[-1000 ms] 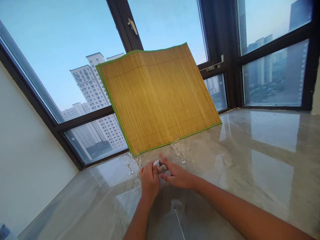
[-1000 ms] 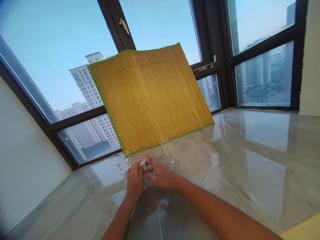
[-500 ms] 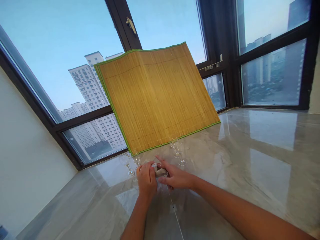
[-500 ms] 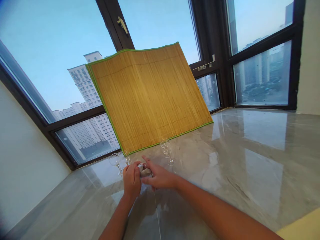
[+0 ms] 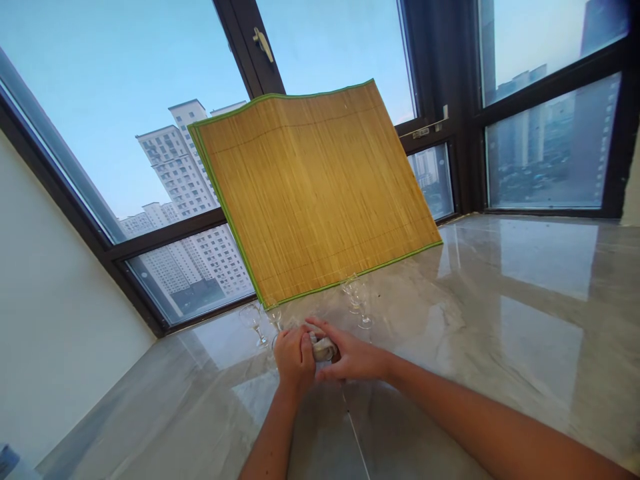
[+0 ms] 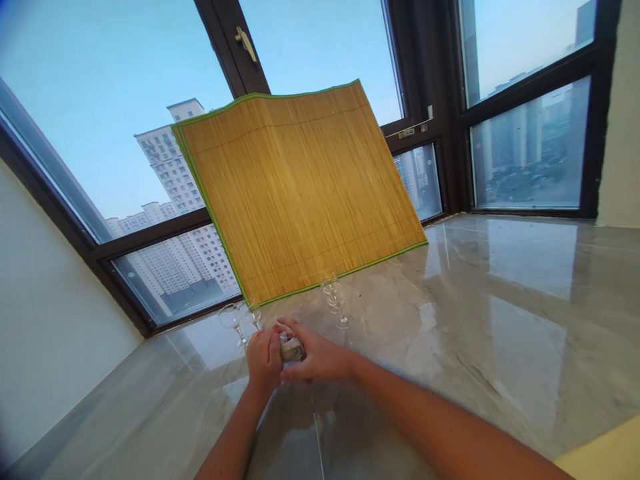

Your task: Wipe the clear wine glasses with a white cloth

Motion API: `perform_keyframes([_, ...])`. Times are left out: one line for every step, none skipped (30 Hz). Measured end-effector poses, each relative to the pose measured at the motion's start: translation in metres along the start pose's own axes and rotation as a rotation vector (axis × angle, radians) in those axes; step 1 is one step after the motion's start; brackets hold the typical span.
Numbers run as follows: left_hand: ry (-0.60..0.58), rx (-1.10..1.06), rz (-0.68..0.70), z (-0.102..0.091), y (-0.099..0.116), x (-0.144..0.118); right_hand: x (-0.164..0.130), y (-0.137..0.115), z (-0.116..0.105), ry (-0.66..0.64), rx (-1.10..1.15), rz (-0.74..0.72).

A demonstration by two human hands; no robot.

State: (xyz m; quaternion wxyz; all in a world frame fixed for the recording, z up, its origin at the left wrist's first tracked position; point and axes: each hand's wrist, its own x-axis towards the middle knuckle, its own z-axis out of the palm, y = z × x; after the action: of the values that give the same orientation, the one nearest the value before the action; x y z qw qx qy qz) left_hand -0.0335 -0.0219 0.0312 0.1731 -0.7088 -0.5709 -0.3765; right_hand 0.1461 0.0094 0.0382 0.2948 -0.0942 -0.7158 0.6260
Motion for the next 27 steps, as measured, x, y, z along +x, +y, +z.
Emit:
perform_keyframes([0.000,-0.003,0.010,0.000,-0.001,0.000,0.000,0.000,0.000,-0.015,0.023,0.015])
perform_keyframes([0.004,-0.008,0.019,0.000,-0.001,0.000,-0.001,-0.001,0.001,-0.034,0.047,0.033])
perform_keyframes([0.010,-0.013,0.026,0.000,-0.002,0.000,-0.001,-0.001,0.001,-0.052,0.070,0.048])
perform_keyframes([0.019,-0.017,0.028,0.000,-0.002,0.000,-0.002,-0.001,0.001,-0.069,0.088,0.060])
perform_keyframes([0.027,-0.018,0.027,0.000,-0.003,0.000,-0.002,-0.001,0.001,-0.082,0.099,0.070])
perform_keyframes([0.032,-0.017,0.026,0.000,-0.003,0.000,-0.002,-0.001,0.001,-0.091,0.105,0.079])
perform_keyframes([0.033,-0.015,0.026,0.001,-0.003,0.000,-0.003,-0.001,0.001,-0.096,0.109,0.089])
perform_keyframes([0.030,-0.013,0.026,0.002,-0.004,-0.001,-0.003,-0.001,0.000,-0.099,0.115,0.100])
perform_keyframes([0.026,-0.012,0.026,0.002,-0.004,-0.001,-0.003,-0.001,0.000,-0.096,0.119,0.113])
perform_keyframes([0.021,-0.014,0.027,0.003,-0.005,-0.001,-0.003,-0.001,0.000,-0.091,0.123,0.124])
perform_keyframes([0.015,-0.017,0.028,0.004,-0.006,-0.001,-0.002,0.000,0.000,-0.080,0.123,0.130])
perform_keyframes([0.013,-0.020,0.026,0.005,-0.007,-0.001,-0.002,0.001,0.000,-0.069,0.115,0.131])
perform_keyframes([0.011,-0.020,0.024,0.006,-0.008,-0.001,-0.002,0.002,0.001,-0.057,0.100,0.126])
perform_keyframes([0.011,-0.019,0.020,0.006,-0.009,-0.001,-0.001,0.002,0.001,-0.048,0.081,0.118])
perform_keyframes([0.010,-0.017,0.014,0.007,-0.010,-0.002,0.000,0.003,0.002,-0.044,0.063,0.109])
perform_keyframes([0.007,-0.018,0.006,0.007,-0.011,-0.002,0.000,0.003,0.002,-0.043,0.049,0.099])
perform_keyframes([0.001,-0.024,-0.002,0.008,-0.012,-0.002,0.000,0.003,0.002,-0.042,0.038,0.090])
perform_keyframes([-0.010,-0.036,-0.009,0.008,-0.013,-0.002,0.001,0.003,0.002,-0.043,0.029,0.082])
perform_keyframes([-0.023,-0.053,-0.015,0.009,-0.014,-0.003,0.001,0.002,0.001,-0.043,0.020,0.078])
perform_keyframes([-0.031,-0.072,-0.022,0.009,-0.015,-0.003,0.001,0.001,0.001,-0.045,0.009,0.077])
perform_keyframes([-0.035,-0.089,-0.029,0.010,-0.015,-0.003,0.001,0.000,0.000,-0.044,-0.004,0.077])
perform_keyframes([-0.036,-0.106,-0.036,0.011,-0.016,-0.004,0.000,-0.001,-0.001,-0.044,-0.016,0.079])
perform_keyframes([-0.036,-0.123,-0.043,0.012,-0.016,-0.004,0.000,-0.002,-0.002,-0.045,-0.025,0.078])
perform_keyframes([-0.038,-0.142,-0.050,0.012,-0.017,-0.004,0.000,-0.003,-0.002,-0.047,-0.029,0.074])
perform_keyframes([-0.041,-0.164,-0.059,0.013,-0.017,-0.004,0.000,-0.004,-0.003,-0.049,-0.030,0.068])
perform_keyframes([-0.042,-0.188,-0.070,0.013,-0.018,-0.004,0.000,-0.005,-0.003,-0.049,-0.026,0.061])
perform_keyframes([-0.044,-0.214,-0.083,0.014,-0.018,-0.004,0.000,-0.006,-0.002,-0.048,-0.019,0.054])
